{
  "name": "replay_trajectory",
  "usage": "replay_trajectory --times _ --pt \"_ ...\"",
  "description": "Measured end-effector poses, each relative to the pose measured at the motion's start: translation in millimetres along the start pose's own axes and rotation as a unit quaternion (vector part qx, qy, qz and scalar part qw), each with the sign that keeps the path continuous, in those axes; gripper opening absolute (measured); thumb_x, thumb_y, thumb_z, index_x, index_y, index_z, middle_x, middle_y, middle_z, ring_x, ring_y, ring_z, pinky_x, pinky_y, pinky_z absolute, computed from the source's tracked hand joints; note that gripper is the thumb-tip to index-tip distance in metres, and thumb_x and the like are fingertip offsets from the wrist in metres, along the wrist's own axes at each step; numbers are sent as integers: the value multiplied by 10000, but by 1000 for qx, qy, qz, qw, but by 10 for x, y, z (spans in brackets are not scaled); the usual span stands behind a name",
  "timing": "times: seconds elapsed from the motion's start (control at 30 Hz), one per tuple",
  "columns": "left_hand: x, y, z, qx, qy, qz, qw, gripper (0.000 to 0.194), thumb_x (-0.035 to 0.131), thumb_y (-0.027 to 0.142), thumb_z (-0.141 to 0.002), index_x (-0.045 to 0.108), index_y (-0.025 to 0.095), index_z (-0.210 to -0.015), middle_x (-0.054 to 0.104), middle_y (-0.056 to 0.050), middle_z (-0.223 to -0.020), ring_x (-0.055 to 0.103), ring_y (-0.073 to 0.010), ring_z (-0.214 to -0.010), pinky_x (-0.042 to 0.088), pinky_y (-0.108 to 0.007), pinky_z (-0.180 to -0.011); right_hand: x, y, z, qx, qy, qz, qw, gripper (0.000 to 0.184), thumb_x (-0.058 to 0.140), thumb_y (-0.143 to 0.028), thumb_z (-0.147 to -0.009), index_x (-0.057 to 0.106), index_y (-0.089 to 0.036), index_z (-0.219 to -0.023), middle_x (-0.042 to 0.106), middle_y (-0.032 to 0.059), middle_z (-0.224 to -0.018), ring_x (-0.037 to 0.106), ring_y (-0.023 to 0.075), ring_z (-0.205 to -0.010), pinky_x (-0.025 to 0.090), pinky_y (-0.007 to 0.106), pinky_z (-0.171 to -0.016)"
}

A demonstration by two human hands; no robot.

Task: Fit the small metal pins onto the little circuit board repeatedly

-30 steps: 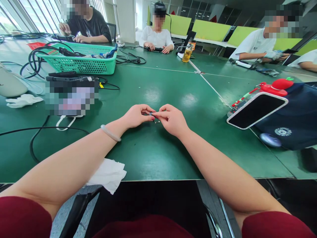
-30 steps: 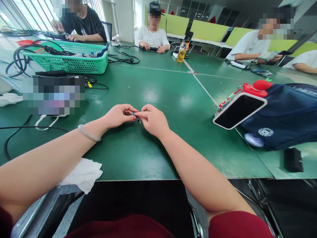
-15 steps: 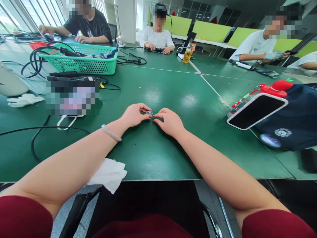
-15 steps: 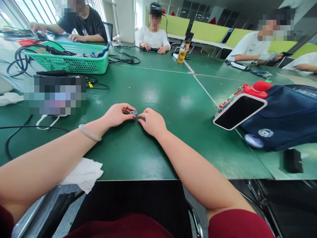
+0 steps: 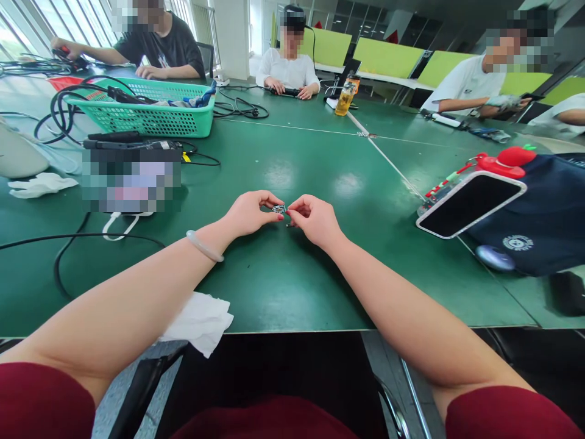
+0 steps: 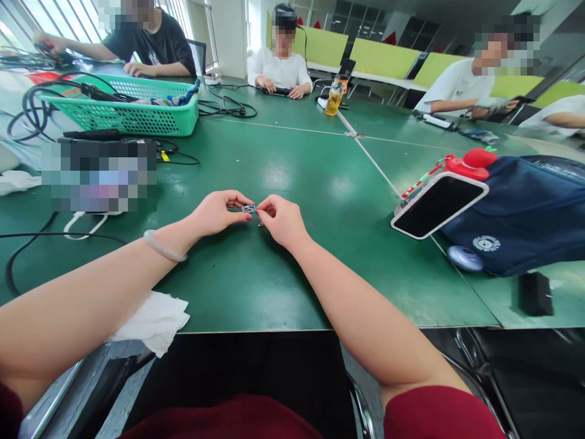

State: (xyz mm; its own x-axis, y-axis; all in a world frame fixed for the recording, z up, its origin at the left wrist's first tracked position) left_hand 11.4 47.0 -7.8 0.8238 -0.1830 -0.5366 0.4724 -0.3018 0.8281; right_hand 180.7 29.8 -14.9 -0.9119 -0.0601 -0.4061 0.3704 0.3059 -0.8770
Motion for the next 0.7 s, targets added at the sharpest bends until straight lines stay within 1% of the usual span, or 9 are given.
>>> replay_trajectory --times 0.07,0.13,0.2,0.27,0.47,0.7 --pt "2 18 5 12 -1 16 1000 346 741 328 -635 684 153 -927 704 -84 -913 634 -198 -870 479 -366 -838 19 25 -16 33 -14 -60 998 146 639 -269 -735 568 -180 -826 642 -16 -630 590 106 -523 487 244 -548" --pt "3 41 15 21 1 15 1000 335 741 334 -639 683 157 -917 706 -79 -913 635 -198 -873 477 -359 -838 27 47 -34 59 -29 -98 993 209 670 -270 -711 552 -180 -858 605 -39 -538 561 100 -477 462 224 -497" --pt "3 74 30 29 0 0 1000 330 744 340 -638 684 164 -910 706 -69 -910 634 -198 -873 474 -351 -835 28 60 -47 69 -43 -128 989 260 694 -291 -695 537 -181 -871 582 -53 -491 540 95 -454 440 209 -468" --pt "3 112 47 36 0 -20 999 325 746 342 -635 688 171 -905 705 -58 -901 633 -196 -863 469 -345 -830 26 65 -52 71 -53 -154 984 304 714 -321 -679 529 -181 -877 586 -54 -490 533 90 -448 422 198 -447" --pt "-5 186 78 51 7 -47 998 313 748 330 -631 698 178 -901 695 -41 -869 627 -189 -837 459 -337 -826 28 43 -34 90 -62 -195 975 374 755 -356 -631 511 -178 -851 580 -57 -475 517 82 -439 389 184 -421" --pt "12 170 70 48 2 -21 999 310 748 312 -626 693 169 -896 700 -48 -870 632 -191 -836 466 -341 -823 10 22 -26 99 -53 -201 973 388 766 -368 -615 499 -184 -830 576 -58 -478 507 79 -436 374 185 -419"
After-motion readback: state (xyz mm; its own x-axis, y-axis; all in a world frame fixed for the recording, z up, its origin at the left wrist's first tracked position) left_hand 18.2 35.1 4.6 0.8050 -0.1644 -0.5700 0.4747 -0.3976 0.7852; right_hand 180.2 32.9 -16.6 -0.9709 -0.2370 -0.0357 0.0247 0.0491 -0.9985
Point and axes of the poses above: each hand's wrist, its own z-axis away from the middle knuckle, its own x-axis out of the palm, y = z × x, the point moved 3 cm from there along -z, towards the middle knuckle
